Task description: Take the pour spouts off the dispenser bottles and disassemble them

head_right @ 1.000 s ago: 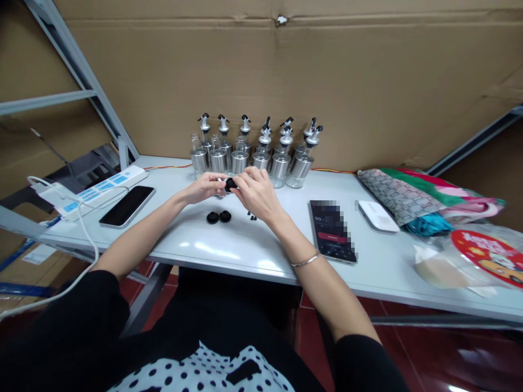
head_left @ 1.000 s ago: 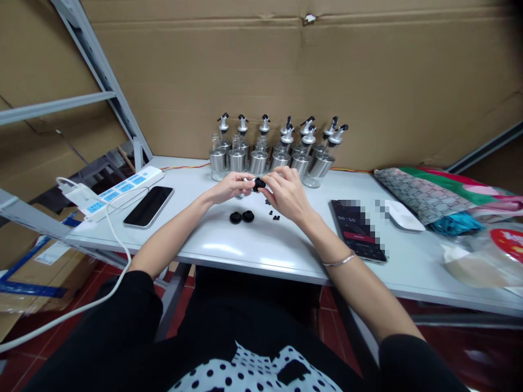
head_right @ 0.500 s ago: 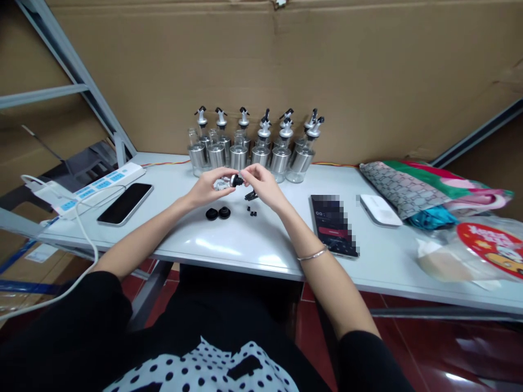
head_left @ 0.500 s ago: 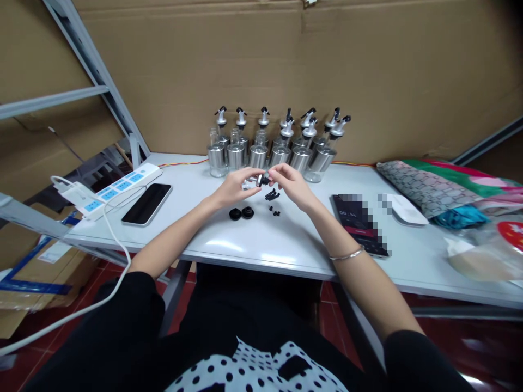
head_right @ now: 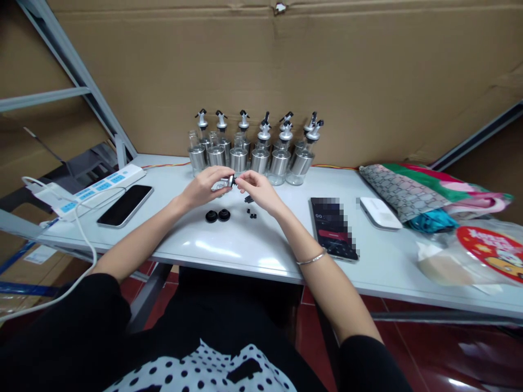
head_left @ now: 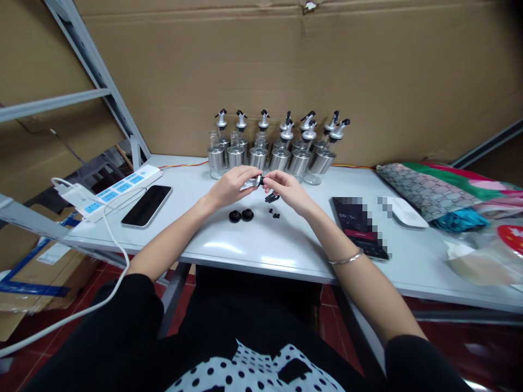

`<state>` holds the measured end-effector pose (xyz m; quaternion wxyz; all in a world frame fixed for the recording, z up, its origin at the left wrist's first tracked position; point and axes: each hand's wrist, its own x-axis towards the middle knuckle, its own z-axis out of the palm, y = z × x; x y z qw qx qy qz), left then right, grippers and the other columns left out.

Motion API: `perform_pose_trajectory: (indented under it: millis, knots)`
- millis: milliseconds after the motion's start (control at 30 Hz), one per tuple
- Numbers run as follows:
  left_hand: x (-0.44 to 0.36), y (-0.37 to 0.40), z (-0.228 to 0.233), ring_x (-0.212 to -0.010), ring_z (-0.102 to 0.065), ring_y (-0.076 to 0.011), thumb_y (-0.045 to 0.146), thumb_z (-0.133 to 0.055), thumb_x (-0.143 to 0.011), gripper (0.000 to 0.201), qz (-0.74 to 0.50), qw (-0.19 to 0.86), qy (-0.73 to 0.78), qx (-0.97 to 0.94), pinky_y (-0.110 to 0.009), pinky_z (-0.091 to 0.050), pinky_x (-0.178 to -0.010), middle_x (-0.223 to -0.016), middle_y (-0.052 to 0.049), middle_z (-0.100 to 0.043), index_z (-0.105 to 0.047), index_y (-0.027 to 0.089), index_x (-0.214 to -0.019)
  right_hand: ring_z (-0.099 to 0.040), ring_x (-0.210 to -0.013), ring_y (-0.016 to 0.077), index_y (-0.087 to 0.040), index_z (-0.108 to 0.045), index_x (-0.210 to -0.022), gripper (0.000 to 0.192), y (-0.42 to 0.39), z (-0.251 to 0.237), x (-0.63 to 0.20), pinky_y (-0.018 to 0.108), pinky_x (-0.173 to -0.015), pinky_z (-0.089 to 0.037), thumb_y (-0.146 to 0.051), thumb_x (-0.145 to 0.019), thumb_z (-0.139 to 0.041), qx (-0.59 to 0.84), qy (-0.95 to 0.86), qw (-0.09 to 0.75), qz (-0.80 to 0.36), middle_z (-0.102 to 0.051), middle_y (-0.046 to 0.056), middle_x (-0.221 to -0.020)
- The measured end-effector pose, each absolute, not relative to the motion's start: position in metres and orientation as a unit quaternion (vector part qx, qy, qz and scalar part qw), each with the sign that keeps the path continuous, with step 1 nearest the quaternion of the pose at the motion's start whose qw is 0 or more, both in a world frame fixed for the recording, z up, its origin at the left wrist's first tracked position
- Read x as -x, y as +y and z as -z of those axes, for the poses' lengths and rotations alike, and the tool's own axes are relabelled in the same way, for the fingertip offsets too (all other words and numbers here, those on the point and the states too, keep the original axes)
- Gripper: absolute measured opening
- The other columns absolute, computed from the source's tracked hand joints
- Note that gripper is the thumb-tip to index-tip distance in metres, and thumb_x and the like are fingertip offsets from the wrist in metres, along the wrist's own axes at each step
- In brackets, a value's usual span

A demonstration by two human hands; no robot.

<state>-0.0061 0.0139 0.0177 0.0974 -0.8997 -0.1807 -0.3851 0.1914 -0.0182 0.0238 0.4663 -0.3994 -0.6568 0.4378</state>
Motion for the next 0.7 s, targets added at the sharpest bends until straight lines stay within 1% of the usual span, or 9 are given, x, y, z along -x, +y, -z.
perform_pose_trajectory:
  millis: [233,533,700]
  knots:
    - [0.0051,0.0098,-0.0217,-0.104,-0.063,-0.02,0.027,-0.054,-0.09,0.026,0.384,0.122,-0.185,0.896,-0.034,-0.053,-0.087,-0.108,-0.013,-0.066,-0.056,0.014,-0.113,-0.055,-0.067,0.0125,-0.018,-0.058,-0.08,0.038,-0.0212,-0.0274,-0.1907,0.028,-0.063,-0.043,-0.056,-0.074,-0.061,0.397,-0.682,0.435,-0.435,-0.061,0.0,-0.073]
    - [0.0047,0.0082,-0.0224,-0.098,-0.065,-0.0194,0.028,-0.055,-0.09,0.026,0.396,0.149,-0.164,0.891,-0.034,-0.054,-0.084,-0.105,-0.012,-0.068,-0.056,0.014,-0.112,-0.055,-0.067,0.0137,-0.018,-0.059,-0.079,0.044,-0.0218,-0.0285,-0.1903,0.029,-0.064,-0.045,-0.06,-0.07,-0.064,0.408,-0.674,0.436,-0.436,-0.06,0.0,-0.067]
    - [0.0054,0.0077,-0.0227,-0.099,-0.065,-0.0203,0.028,-0.055,-0.09,0.027,0.388,0.144,-0.173,0.894,-0.034,-0.053,-0.083,-0.105,-0.013,-0.068,-0.056,0.014,-0.113,-0.056,-0.067,0.0134,-0.018,-0.058,-0.074,0.043,-0.0212,-0.0285,-0.1893,0.028,-0.063,-0.044,-0.061,-0.07,-0.064,0.4,-0.674,0.438,-0.44,-0.061,0.0,-0.069]
